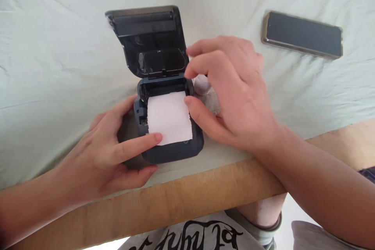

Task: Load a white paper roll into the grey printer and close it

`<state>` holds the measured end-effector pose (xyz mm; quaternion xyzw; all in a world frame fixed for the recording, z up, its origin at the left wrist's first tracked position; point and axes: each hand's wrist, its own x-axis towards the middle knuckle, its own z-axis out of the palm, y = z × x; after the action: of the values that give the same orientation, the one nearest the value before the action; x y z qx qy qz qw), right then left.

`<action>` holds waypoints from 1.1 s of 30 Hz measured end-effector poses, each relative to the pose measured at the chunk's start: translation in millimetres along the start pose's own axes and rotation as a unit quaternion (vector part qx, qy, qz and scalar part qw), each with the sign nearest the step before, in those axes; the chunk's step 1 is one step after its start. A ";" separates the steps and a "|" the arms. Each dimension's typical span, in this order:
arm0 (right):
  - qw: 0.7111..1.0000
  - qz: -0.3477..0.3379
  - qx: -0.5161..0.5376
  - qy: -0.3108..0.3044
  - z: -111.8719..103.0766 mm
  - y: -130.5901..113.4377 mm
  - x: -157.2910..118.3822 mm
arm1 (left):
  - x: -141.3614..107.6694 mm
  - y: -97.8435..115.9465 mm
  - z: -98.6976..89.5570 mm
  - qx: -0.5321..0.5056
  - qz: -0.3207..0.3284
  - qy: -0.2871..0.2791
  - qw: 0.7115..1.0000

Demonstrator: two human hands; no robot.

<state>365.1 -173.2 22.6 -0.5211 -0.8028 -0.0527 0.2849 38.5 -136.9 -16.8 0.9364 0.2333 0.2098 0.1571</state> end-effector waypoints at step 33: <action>0.991 -0.117 0.040 -0.057 -22.2 -10.0 2.4 | 1.3 3.4 2.3 0.002 -0.030 0.005 1.000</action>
<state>364.6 -184.2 44.4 -0.4136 -0.8748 -0.0234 0.2514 41.8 -139.6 -17.1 0.9284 0.2623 0.2088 0.1603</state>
